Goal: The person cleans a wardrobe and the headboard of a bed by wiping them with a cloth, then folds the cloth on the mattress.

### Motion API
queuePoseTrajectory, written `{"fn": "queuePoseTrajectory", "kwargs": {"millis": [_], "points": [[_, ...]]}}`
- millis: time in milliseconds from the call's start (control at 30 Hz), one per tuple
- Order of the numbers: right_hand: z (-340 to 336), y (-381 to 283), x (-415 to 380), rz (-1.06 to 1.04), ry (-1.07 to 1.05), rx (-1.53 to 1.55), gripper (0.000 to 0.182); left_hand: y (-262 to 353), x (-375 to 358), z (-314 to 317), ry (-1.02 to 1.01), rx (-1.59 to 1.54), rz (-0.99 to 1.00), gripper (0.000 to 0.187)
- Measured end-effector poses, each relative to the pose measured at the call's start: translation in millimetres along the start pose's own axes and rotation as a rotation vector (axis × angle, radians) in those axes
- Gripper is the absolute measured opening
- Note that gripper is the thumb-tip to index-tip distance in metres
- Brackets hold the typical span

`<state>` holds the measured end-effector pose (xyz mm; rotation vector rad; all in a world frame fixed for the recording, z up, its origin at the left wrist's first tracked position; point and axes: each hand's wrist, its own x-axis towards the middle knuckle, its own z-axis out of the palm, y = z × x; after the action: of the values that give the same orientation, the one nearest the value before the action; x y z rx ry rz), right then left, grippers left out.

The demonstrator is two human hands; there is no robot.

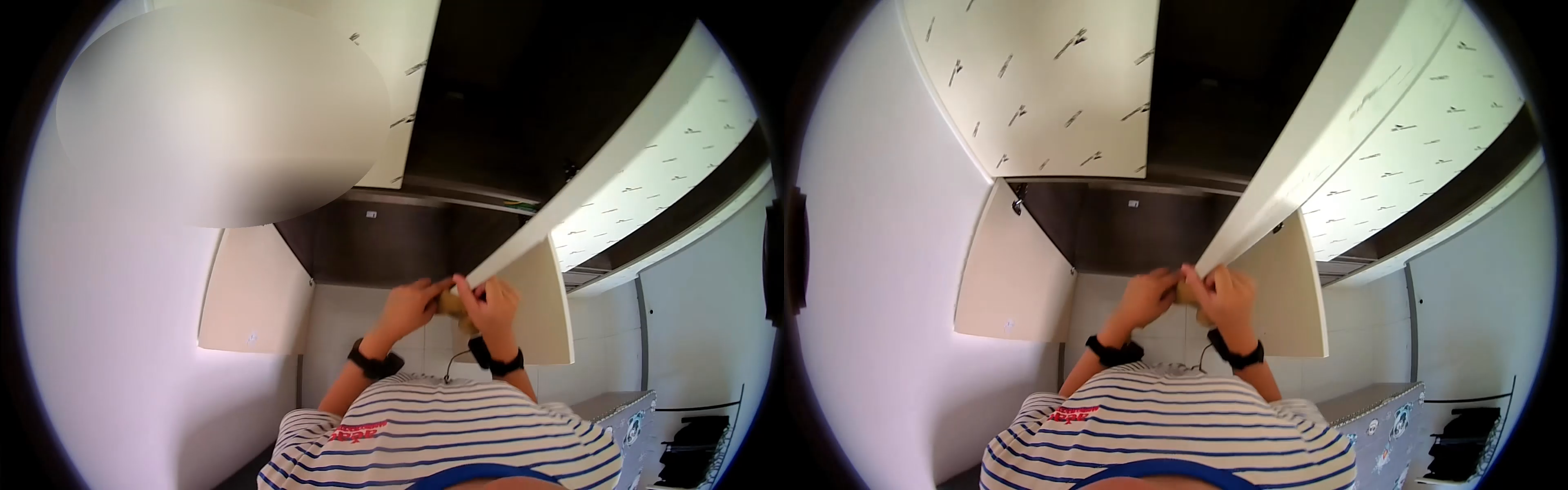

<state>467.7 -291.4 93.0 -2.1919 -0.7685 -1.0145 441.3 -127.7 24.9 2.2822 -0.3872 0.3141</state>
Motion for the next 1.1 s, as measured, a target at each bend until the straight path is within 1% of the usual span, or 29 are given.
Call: {"fn": "queuePoseTrajectory", "kwargs": {"millis": [67,133,267,333,367,400,433,467,533,567,633,700,767,867,933,967,1033,1100], "points": [[33.1,2.4,14.9,-0.037,0.059,-0.030,0.045,-19.1,11.2,-17.8,-0.010,-0.045,-0.030,0.041],[58.2,3.5,29.7,-0.041,0.082,-0.055,0.045,-40.7,23.7,-26.6,0.052,-0.016,0.015,0.049],[89.1,4.9,50.4,-0.047,0.119,-0.125,0.046,-67.7,41.6,-38.6,0.073,-0.041,0.042,0.052],[100.8,10.9,56.1,-0.047,0.120,-0.103,0.046,-77.0,45.6,-40.3,0.001,-0.086,-0.053,0.057],[105.2,13.0,56.7,-0.039,0.113,-0.065,0.045,-82.3,46.3,-39.6,-0.009,-0.097,-0.043,0.057],[108.7,16.0,58.0,-0.027,0.111,-0.083,0.045,-87.4,44.6,-38.5,-0.022,-0.081,-0.058,0.063],[110.9,20.5,58.7,-0.038,0.070,-0.024,0.045,-92.7,42.8,-37.3,-0.043,-0.065,-0.071,0.068],[112.9,24.5,57.9,-0.043,0.031,0.033,0.044,-98.7,41.6,-36.3,-0.074,-0.077,-0.062,0.068],[116.5,22.1,56.4,0.113,-0.035,0.079,0.042,-103.1,38.9,-36.0,-0.037,0.002,0.077,0.079],[119.4,20.7,57.2,0.176,-0.045,0.092,0.041,-103.7,39.7,-38.2,-0.073,-0.015,0.090,0.079],[122.3,17.3,58.5,0.271,-0.042,0.086,0.040,-99.7,45.1,-49.7,-0.193,-0.028,-0.022,0.079],[128.8,15.9,62.1,0.224,-0.002,0.053,0.038,-105.6,51.2,-52.4,-0.250,-0.057,-0.023,0.080],[138.7,20.1,60.4,0.252,0.009,0.047,0.038,-111.3,59.5,-56.9,-0.287,-0.074,-0.017,0.081],[151.4,26.6,69.4,0.257,0.024,0.021,0.036,-118.1,71.0,-60.5,-0.260,-0.058,0.026,0.080],[159.4,30.5,77.6,0.117,0.009,-0.094,0.035,-124.2,73.9,-60.0,-0.187,-0.099,0.033,0.078],[163.8,33.3,80.7,0.124,0.023,-0.100,0.035,-126.7,75.7,-59.5,-0.195,-0.093,0.046,0.078],[173.1,37.2,83.4,0.202,-0.001,-0.060,0.035,-131.4,74.5,-60.9,-0.213,-0.057,0.026,0.077],[178.6,38.3,86.9,0.299,-0.022,0.042,0.032,-133.2,70.6,-67.0,-0.229,-0.068,0.016,0.077]]}}
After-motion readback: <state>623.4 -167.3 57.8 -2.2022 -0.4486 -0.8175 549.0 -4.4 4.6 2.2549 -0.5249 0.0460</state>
